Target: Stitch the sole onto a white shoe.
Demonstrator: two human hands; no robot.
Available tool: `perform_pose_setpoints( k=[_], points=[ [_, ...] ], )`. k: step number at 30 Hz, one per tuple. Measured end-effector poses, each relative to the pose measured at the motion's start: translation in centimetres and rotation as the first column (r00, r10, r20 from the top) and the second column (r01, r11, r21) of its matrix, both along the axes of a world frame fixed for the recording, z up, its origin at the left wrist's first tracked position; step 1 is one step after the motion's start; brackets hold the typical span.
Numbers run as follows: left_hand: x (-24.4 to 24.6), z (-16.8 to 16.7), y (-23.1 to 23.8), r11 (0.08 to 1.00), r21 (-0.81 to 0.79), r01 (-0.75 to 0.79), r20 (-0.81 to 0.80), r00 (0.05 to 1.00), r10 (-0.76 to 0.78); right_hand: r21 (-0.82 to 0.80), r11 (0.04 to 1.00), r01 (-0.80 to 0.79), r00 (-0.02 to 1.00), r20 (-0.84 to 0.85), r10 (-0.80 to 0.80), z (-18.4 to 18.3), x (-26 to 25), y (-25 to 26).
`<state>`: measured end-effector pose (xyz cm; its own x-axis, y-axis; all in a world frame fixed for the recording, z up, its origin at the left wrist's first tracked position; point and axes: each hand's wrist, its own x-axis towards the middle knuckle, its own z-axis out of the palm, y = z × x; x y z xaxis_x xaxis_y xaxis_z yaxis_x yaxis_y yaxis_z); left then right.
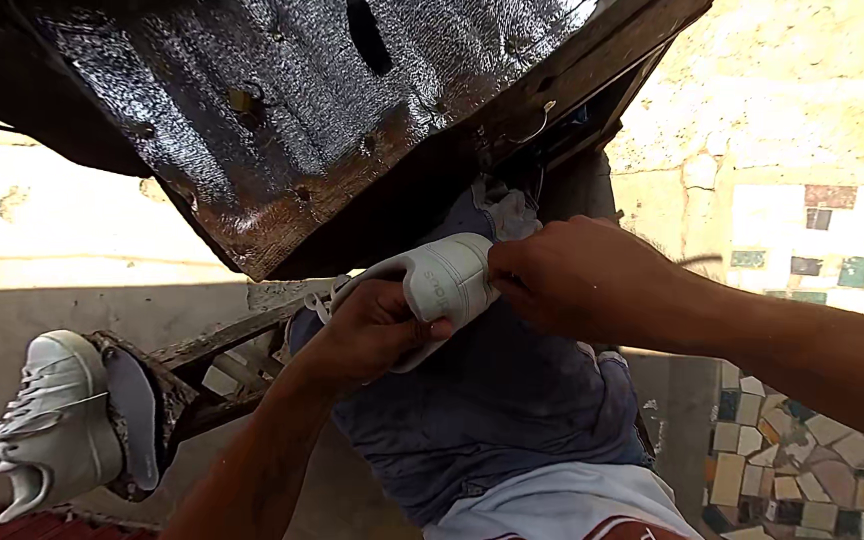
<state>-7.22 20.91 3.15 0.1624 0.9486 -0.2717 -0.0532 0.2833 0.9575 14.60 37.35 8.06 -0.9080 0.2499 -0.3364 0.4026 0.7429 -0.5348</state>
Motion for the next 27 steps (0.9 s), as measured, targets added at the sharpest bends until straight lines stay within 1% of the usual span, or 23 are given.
perform_pose_setpoints(
  k=[2, 4, 6, 8, 10, 12, 13, 14, 15, 16, 17, 18, 19, 21, 23, 24, 25, 27],
  points=[
    [-0.1, -0.1, 0.1, 1.000, 0.014, 0.010, -0.020, 1.000, -0.010, 0.027, 1.000, 0.001, 0.999, 0.032, -0.002, 0.0, -0.8, -0.6],
    [-0.3, -0.2, -0.1, 1.000, 0.012, 0.011, -0.035, 0.999, -0.011, 0.012, 1.000, 0.008, 0.999, 0.051, -0.009, -0.1, -1.4, -0.8],
    [-0.2, 0.0, -0.5, 1.000, 0.008, -0.026, -0.054, 0.998, 0.027, 0.000, 1.000, -0.003, 1.000, 0.023, 0.003, -0.3, -1.6, -0.6],
    [0.1, 0.9, -1.7, 0.994, 0.060, -0.092, -0.114, 0.989, 0.099, -0.044, 0.999, 0.008, 0.999, -0.053, -0.010, -0.9, -1.2, -0.2],
    [-0.9, 1.7, -3.9, 0.953, 0.158, -0.259, -0.210, 0.934, 0.288, -0.017, 0.999, 0.030, 0.995, -0.097, -0.031, -1.1, -0.7, -0.1],
    [-4.5, 1.8, -7.8, 0.857, 0.294, -0.423, -0.281, 0.819, 0.500, -0.002, 0.999, 0.046, 0.992, -0.114, -0.046, -1.5, 0.0, 0.0],
    [-7.2, 1.6, -10.2, 0.814, 0.343, -0.469, -0.366, 0.732, 0.575, -0.002, 0.999, 0.052, 0.991, -0.126, -0.051, -1.8, 0.3, 0.2],
    [-10.1, 1.1, -12.9, 0.788, 0.361, -0.498, -0.487, 0.620, 0.615, -0.009, 0.998, 0.056, 0.989, -0.137, -0.057, -2.0, 0.4, 0.4],
    [-12.9, 0.6, -15.7, 0.785, 0.337, -0.520, -0.643, 0.482, 0.595, -0.017, 0.998, 0.063, 0.987, -0.145, -0.065, -2.3, 0.4, 0.4],
    [-14.9, 0.0, -17.9, 0.794, 0.278, -0.540, -0.792, 0.340, 0.508, -0.022, 0.998, 0.066, 0.987, -0.147, -0.069, -2.4, 0.3, 0.5],
    [-15.9, -0.4, -19.2, 0.799, 0.221, -0.559, -0.883, 0.234, 0.408, -0.024, 0.998, 0.066, 0.986, -0.149, -0.069, -2.6, 0.3, 0.5],
    [-15.6, -0.3, -19.2, 0.805, 0.192, -0.561, -0.925, 0.171, 0.340, -0.021, 0.998, 0.064, 0.987, -0.147, -0.067, -2.8, 0.1, 0.6],
    [-14.2, 0.2, -18.0, 0.824, 0.206, -0.528, -0.937, 0.137, 0.323, -0.024, 0.997, 0.068, 0.986, -0.150, -0.071, -2.8, -0.1, 0.8],
    [-9.0, 1.9, -13.9, 0.876, 0.311, -0.370, -0.922, 0.107, 0.372, -0.043, 0.996, 0.078, 0.987, -0.141, -0.084, -3.0, -0.3, 0.8],
    [-3.4, 3.3, -8.6, 0.899, 0.385, -0.210, -0.894, 0.158, 0.420, -0.054, 0.994, 0.090, 0.991, -0.091, -0.095, -2.9, -0.5, 0.7],
    [-1.2, 3.6, -6.1, 0.918, 0.374, -0.131, -0.899, 0.190, 0.394, -0.047, 0.994, 0.098, 0.993, -0.068, -0.101, -2.8, -0.4, 0.5],
    [0.5, 3.8, -3.8, 0.949, 0.308, -0.068, -0.921, 0.230, 0.315, -0.027, 0.994, 0.105, 0.993, -0.044, -0.106, -2.7, -0.3, 0.2],
    [1.7, 4.1, -0.3, 0.994, 0.106, 0.020, -0.942, 0.322, 0.094, 0.059, 0.992, 0.107, 0.992, -0.074, -0.103, -3.0, -0.1, -0.1]
  ],
)
